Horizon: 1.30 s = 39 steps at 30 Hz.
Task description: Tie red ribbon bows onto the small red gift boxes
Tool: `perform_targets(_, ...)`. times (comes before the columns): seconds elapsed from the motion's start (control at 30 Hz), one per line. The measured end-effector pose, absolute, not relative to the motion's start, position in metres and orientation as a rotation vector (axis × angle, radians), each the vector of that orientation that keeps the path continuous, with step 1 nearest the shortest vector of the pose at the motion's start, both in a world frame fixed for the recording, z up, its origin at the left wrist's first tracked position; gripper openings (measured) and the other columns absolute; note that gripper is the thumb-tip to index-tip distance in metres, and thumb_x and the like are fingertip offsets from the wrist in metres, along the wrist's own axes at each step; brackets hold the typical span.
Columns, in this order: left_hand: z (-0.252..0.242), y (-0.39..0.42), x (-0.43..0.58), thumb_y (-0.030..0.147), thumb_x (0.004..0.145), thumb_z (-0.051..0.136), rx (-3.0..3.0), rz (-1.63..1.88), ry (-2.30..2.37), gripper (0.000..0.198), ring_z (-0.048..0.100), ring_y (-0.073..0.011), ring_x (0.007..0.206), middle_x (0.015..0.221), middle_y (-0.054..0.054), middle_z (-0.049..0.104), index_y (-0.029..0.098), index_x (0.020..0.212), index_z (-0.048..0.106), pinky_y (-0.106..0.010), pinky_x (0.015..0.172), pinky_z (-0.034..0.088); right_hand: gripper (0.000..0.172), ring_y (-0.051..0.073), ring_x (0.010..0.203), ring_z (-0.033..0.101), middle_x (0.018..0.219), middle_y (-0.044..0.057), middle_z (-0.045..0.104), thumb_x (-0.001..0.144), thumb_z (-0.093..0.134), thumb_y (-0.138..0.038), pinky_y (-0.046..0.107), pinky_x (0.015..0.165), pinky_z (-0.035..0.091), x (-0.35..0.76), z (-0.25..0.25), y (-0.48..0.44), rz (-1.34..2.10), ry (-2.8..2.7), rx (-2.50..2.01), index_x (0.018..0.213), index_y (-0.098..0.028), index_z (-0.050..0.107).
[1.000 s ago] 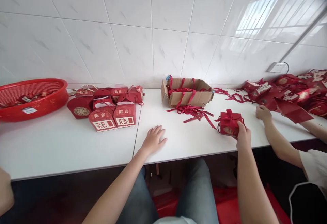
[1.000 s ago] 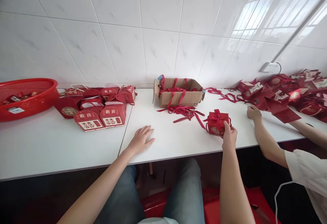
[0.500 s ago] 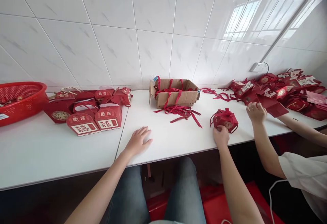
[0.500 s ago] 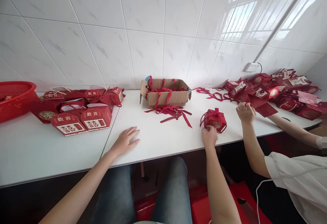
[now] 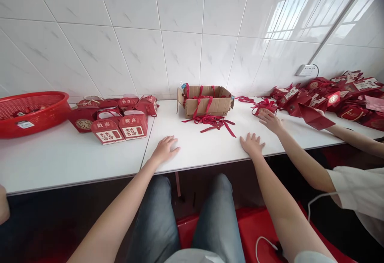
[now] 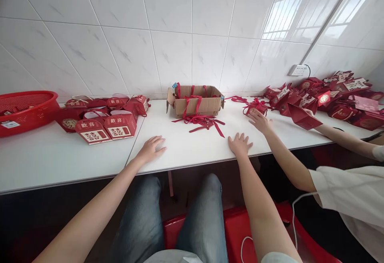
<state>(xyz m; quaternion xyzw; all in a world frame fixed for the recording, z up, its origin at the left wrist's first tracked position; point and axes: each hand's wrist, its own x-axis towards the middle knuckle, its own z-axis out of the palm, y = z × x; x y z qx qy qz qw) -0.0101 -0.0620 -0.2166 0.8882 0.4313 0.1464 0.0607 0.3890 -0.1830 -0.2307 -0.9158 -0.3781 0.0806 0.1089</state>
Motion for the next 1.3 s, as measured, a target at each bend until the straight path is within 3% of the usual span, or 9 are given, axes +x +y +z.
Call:
perform_targets(0.17, -0.217, -0.061, -0.005, 0.047, 0.084, 0.045, 2.647, 0.490, 1.476, 0.047, 0.039, -0.0298, 0.126, 0.130, -0.014, 0.050, 0.016, 0.119, 0.054, -0.044, 0.107, 0.029, 0.070, 0.032, 0.142, 0.007, 0.156, 0.006, 0.011, 0.089, 0.017, -0.060, 0.057, 0.110, 0.008, 0.374, -0.230, -0.191, 0.262, -1.483, -2.612, 0.148, -0.023, 0.020)
perform_targets(0.57, -0.217, -0.067, -0.001, 0.048, 0.083, 0.048, 2.663, 0.507, 1.491, 0.041, 0.044, -0.0291, 0.119, 0.121, -0.014, 0.055, 0.016, 0.106, 0.059, -0.041, 0.101, 0.034, 0.079, 0.039, 0.141, 0.003, 0.156, 0.006, 0.007, 0.086, 0.015, -0.065, 0.061, 0.108, 0.007, 0.276, -0.233, -0.171, 0.256, -1.800, -2.466, 0.149, -0.018, 0.013)
perform_targets(0.77, -0.205, -0.071, -0.012, 0.031, 0.082, 0.050, 2.568, 0.888, 1.743, 0.038, 0.020, -0.0344, 0.135, 0.144, -0.017, 0.028, 0.015, 0.117, 0.051, -0.048, 0.109, 0.019, 0.079, 0.040, 0.140, -0.001, 0.157, 0.006, 0.002, 0.086, 0.013, -0.065, 0.061, 0.108, 0.004, 0.213, -0.234, -0.150, 0.274, -1.898, -2.380, 0.149, -0.017, 0.011)
perform_targets(0.9, -0.172, -0.049, -0.039, 0.032, 0.076, 0.057, 2.038, 1.295, 2.119, 0.054, 0.021, -0.0380, 0.133, 0.144, -0.019, 0.023, 0.014, 0.124, 0.039, -0.055, 0.106, 0.021, 0.080, 0.039, 0.140, -0.002, 0.157, 0.007, 0.003, 0.085, 0.011, -0.066, 0.061, 0.108, 0.004, 0.199, -0.234, -0.148, 0.261, -1.926, -2.363, 0.149, -0.017, 0.010)
perform_targets(1.0, -0.142, -0.022, -0.061, 0.047, 0.071, 0.062, 1.530, 1.218, 2.329, 0.080, 0.021, -0.0425, 0.132, 0.140, -0.027, 0.021, 0.010, 0.130, 0.023, -0.061, 0.102, 0.022, 0.081, 0.039, 0.140, -0.002, 0.157, 0.007, 0.003, 0.085, 0.010, -0.066, 0.061, 0.108, 0.004, 0.200, -0.233, -0.149, 0.256, -1.922, -2.367, 0.149, -0.017, 0.010)
perform_targets(1.13, -0.124, -0.002, -0.079, 0.056, 0.053, 0.074, 1.480, 1.110, 2.348, 0.098, 0.023, -0.0486, 0.128, 0.134, -0.030, 0.026, 0.009, 0.125, 0.028, -0.065, 0.096, 0.026, 0.080, 0.039, 0.140, -0.001, 0.156, 0.007, 0.004, 0.086, 0.012, -0.066, 0.061, 0.108, 0.004, 0.201, -0.232, -0.150, 0.263, -1.910, -2.365, 0.149, -0.017, 0.012)
perform_targets(1.3, -0.130, 0.000, -0.079, 0.052, 0.050, 0.077, 1.558, 1.044, 2.364, 0.100, 0.017, -0.0474, 0.132, 0.140, -0.030, 0.019, 0.009, 0.126, 0.029, -0.064, 0.101, 0.022, 0.079, 0.038, 0.140, -0.001, 0.156, 0.007, 0.005, 0.086, 0.014, -0.066, 0.059, 0.108, 0.004, 0.201, -0.229, -0.151, 0.275, -1.890, -2.362, 0.149, -0.018, 0.013)
